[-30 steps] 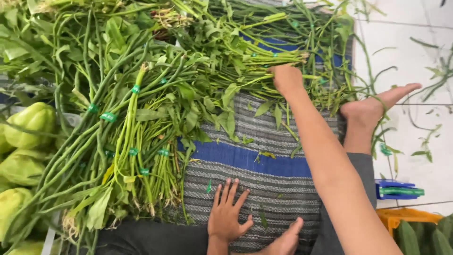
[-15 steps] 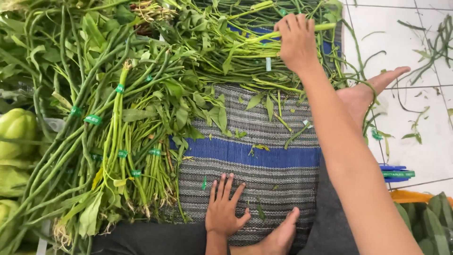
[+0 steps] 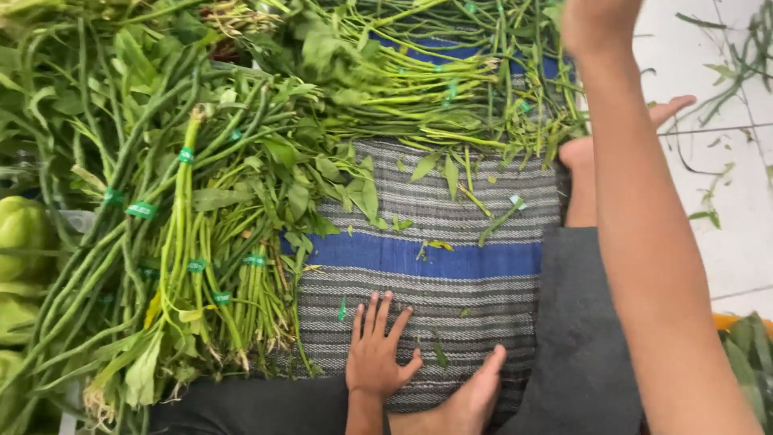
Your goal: Sorting and picking individual stems from a large pile of green leafy vegetables on a floor mat.
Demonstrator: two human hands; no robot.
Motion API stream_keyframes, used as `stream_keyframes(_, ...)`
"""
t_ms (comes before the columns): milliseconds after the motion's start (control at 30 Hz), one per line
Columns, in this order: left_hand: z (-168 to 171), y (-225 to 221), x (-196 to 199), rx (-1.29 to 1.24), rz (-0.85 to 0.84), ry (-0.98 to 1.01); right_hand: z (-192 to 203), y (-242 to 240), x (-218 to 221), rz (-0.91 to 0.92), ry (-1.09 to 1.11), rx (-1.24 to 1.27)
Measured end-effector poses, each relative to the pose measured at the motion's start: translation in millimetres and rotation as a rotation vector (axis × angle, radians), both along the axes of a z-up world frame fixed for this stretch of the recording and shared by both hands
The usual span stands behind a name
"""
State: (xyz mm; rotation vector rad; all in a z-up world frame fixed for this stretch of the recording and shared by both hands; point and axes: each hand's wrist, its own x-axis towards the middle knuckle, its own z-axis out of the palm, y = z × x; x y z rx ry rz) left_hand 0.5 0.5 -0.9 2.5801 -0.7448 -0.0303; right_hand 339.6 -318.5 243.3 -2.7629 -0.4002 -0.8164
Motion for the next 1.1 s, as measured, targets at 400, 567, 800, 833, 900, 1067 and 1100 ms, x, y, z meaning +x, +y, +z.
stream_keyframes(400,0,-1,-2,0.020,0.001,-0.011,-100,58,-8,-0.137,0.723,0.079)
stream_keyframes(567,6,-1,1,-0.019,-0.002,0.015,-147,62,14,-0.164,0.537,-0.271)
stream_keyframes(800,5,1,-2,-0.001,-0.037,0.087,-174,55,31,-0.161,0.424,-0.395)
stream_keyframes(833,6,1,4,-0.004,-0.033,0.080,-169,54,35,-0.153,0.406,-0.392)
stream_keyframes(900,5,0,3,-0.028,-0.037,0.077,-149,54,38,-0.175,0.384,-0.391)
stream_keyframes(1067,6,2,-2,-0.073,-0.022,0.101,-77,44,48,-0.151,0.208,-0.510)
stream_keyframes(1100,4,2,-1,-0.053,-0.020,0.074,-56,40,48,-0.104,0.030,-0.522)
